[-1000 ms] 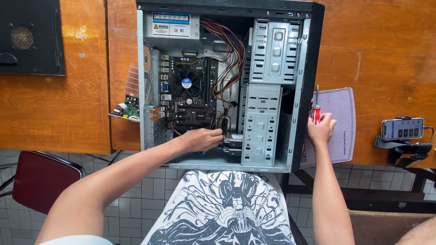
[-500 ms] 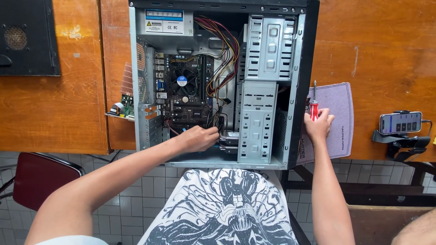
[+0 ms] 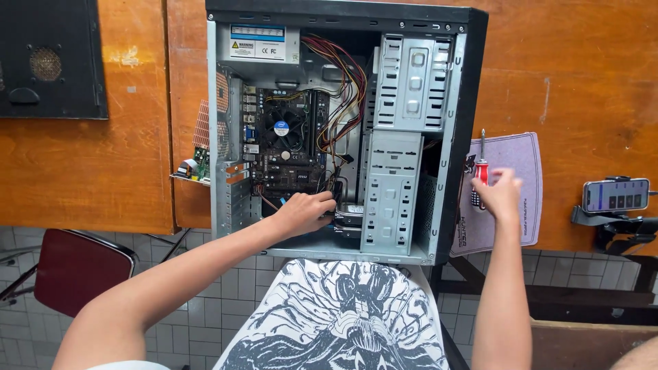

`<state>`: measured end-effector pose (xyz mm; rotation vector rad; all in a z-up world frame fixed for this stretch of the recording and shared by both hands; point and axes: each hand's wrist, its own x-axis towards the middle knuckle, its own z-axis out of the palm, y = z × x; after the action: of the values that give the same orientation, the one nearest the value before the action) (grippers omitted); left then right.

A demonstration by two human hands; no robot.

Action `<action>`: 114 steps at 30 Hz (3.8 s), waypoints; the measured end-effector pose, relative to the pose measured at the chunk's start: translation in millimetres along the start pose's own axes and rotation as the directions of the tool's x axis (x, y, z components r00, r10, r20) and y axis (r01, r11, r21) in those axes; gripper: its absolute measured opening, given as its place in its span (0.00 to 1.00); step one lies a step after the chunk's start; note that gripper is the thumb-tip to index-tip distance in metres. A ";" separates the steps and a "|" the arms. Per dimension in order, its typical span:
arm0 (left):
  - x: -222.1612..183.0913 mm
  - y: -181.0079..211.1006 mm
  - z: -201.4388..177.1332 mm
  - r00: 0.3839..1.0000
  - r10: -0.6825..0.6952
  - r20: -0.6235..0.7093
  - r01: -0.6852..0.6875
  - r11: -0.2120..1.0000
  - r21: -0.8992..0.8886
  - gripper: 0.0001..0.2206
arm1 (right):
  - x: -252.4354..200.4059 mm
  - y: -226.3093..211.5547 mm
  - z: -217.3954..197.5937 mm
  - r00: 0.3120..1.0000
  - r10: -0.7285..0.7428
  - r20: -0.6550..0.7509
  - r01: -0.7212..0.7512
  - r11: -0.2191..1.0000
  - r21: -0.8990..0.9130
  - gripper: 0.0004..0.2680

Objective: Installing an expansion card and using a screwdriver to secure internal components within a desktop computer case.

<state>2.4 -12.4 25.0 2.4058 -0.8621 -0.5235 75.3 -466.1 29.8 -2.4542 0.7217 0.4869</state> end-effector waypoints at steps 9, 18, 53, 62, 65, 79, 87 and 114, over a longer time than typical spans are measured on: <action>8.3 5.5 -7.1 0.995 0.079 -0.065 -0.061 0.968 0.243 0.10 | -162.2 -189.8 32.0 0.443 -0.896 -0.022 0.896 0.443 -0.011 0.08; 4.0 7.3 20.0 0.999 -0.041 -0.023 0.045 0.977 0.208 0.09 | -163.8 -169.4 66.6 0.280 -0.916 0.288 0.960 0.270 -0.076 0.07; 14.6 -4.7 12.9 0.999 0.006 0.044 -0.015 0.980 0.196 0.11 | -161.5 -165.6 81.0 0.330 -0.909 0.254 0.943 0.308 -0.124 0.08; 4.6 2.5 -24.9 0.989 0.053 0.139 -0.045 0.997 -0.058 0.09 | -159.9 -164.2 79.5 0.303 -0.922 0.240 0.952 0.283 -0.115 0.08; 15.6 1.1 -19.8 0.959 -0.039 0.280 0.043 0.999 -0.009 0.13 | -157.9 -162.8 80.0 0.313 -0.916 0.249 0.949 0.296 -0.106 0.08; 6.6 28.0 -52.0 0.933 -0.159 0.323 0.237 0.946 -0.220 0.09 | -158.7 -164.9 78.5 0.338 -0.895 0.292 0.941 0.312 -0.133 0.08; 2.5 23.7 -23.7 0.969 -0.083 0.234 0.068 0.995 0.072 0.12 | -160.2 -166.7 79.8 0.345 -0.891 0.297 0.938 0.316 -0.140 0.09; -1.9 0.8 -4.4 0.991 0.066 0.117 -0.077 0.993 0.092 0.09 | -159.6 -164.3 81.2 0.326 -0.911 0.253 0.944 0.299 -0.141 0.08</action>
<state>3.0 -10.1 29.3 2.4405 -1.0406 -0.6092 29.2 -239.2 103.8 -2.5202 -0.9718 0.2320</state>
